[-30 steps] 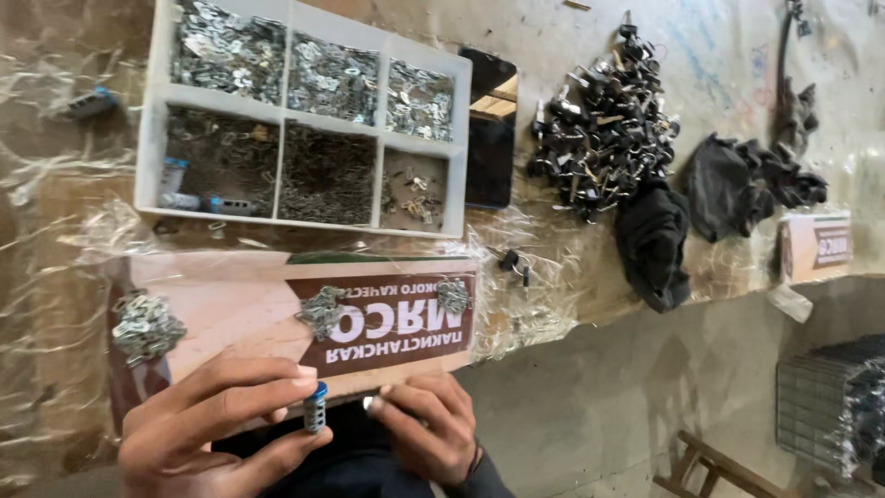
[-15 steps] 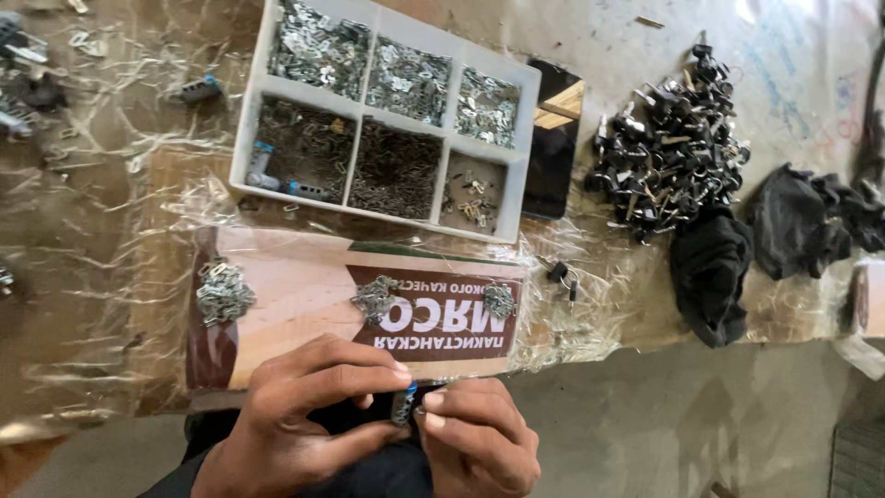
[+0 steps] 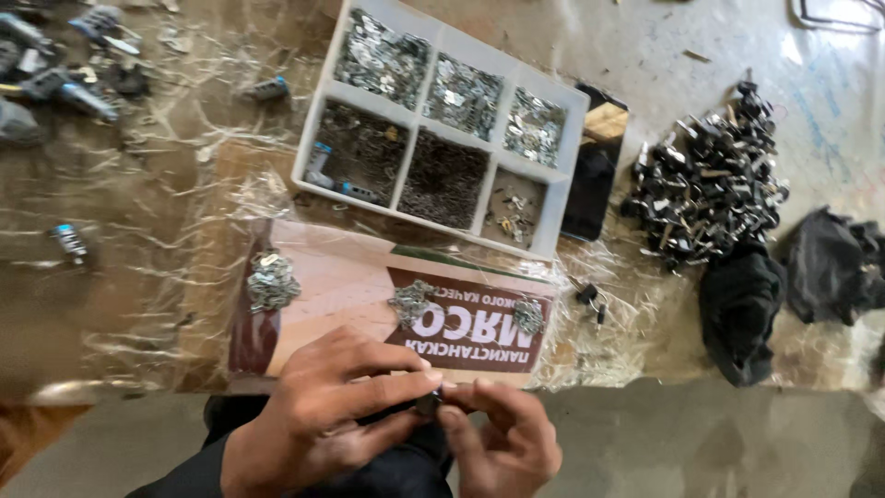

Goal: The person sits at a workbench assembling small metal fittings by hand. They pick a cylindrical metal body and a spring from a compartment tray, insert the spring into the body, press the parts together, and set the finished assembly aside, repeating the cycle with new components.

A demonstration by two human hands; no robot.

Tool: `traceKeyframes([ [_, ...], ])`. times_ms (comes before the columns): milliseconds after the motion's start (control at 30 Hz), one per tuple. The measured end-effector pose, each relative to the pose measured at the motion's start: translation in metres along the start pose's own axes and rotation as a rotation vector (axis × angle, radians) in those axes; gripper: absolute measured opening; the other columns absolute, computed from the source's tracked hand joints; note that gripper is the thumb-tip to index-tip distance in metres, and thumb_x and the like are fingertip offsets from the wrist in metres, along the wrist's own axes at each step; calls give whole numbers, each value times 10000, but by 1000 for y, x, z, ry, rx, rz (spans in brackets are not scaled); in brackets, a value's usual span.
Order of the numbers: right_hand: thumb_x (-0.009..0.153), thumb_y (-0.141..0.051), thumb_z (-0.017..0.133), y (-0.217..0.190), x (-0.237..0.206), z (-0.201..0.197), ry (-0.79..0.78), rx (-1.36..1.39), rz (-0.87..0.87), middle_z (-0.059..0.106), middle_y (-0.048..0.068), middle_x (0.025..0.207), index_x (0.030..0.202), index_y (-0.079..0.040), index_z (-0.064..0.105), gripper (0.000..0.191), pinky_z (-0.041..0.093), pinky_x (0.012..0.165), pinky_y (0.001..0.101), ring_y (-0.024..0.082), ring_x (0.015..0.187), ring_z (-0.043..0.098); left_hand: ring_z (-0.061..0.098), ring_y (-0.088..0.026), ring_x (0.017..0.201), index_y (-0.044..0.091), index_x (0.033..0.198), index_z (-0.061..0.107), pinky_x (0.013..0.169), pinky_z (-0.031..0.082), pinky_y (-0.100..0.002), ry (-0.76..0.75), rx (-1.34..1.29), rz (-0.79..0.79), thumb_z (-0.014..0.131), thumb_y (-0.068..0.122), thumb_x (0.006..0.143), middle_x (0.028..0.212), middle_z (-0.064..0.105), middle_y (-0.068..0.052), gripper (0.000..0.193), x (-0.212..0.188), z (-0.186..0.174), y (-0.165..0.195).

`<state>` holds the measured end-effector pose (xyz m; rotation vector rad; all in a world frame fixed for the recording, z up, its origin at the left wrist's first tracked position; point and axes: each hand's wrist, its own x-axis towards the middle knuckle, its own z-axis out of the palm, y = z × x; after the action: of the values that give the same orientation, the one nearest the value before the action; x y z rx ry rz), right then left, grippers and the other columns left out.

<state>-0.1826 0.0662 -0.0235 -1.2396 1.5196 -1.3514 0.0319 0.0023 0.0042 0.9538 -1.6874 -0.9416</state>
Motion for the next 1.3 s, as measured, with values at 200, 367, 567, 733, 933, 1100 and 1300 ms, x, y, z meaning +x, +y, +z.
traceKeyframes([
  [200, 846, 98, 788, 12, 17, 15, -236, 637, 400, 725, 178, 930, 1073, 77, 633, 276, 593, 689, 330, 211, 780, 711, 735, -167, 900, 86, 1168, 783, 718, 616, -272, -42, -335, -121, 897, 61, 768, 1130, 764, -63, 417, -13, -15, -4],
  [367, 742, -116, 807, -19, 27, 79, -613, -559, -542, 679, 89, 1123, 1307, -65, 632, 594, 559, 785, 362, 262, 910, 670, 695, -110, 859, 42, 1117, 763, 701, 608, -236, 246, -270, -197, 935, 42, 697, 1127, 757, -94, 454, -33, -54, -4],
  [567, 787, -419, 871, -51, 40, 124, -629, -783, -428, 585, 95, 975, 1415, -54, 620, 768, 515, 654, 390, 279, 846, 637, 660, -97, 885, 32, 1149, 744, 801, 574, -243, 474, -161, -237, 878, -14, 727, 1202, 732, -109, 445, -46, -80, 0],
  [733, 892, -326, 830, -36, 36, 85, -511, -730, -623, 625, 60, 1039, 1267, -37, 688, 494, 546, 750, 358, 232, 904, 650, 674, -98, 823, 39, 1096, 758, 718, 585, -236, 396, -93, -294, 898, 9, 669, 1131, 748, -110, 450, -42, -69, -6],
  [933, 807, -36, 760, -7, 37, 39, -565, -563, -903, 694, 102, 1099, 1125, -5, 735, 321, 583, 820, 392, 255, 971, 671, 760, -112, 918, 77, 1078, 752, 738, 616, -232, 273, -147, -229, 911, 71, 680, 1075, 766, -85, 429, -28, -43, -9],
  [1100, 879, 79, 761, -12, 17, 43, -346, -157, -367, 685, 95, 991, 968, -9, 691, 144, 565, 781, 332, 239, 873, 681, 785, -143, 966, 71, 1080, 761, 800, 647, -250, 205, -168, -192, 927, 81, 653, 1068, 769, -79, 458, -19, -25, -8],
  [1300, 913, 92, 668, -14, 19, 35, -64, -33, -48, 667, 114, 948, 1058, -2, 667, 172, 571, 757, 292, 190, 834, 680, 767, -141, 983, 90, 1106, 745, 780, 626, -248, 57, -162, -100, 921, 117, 675, 1091, 748, -51, 466, -12, -17, -9],
])
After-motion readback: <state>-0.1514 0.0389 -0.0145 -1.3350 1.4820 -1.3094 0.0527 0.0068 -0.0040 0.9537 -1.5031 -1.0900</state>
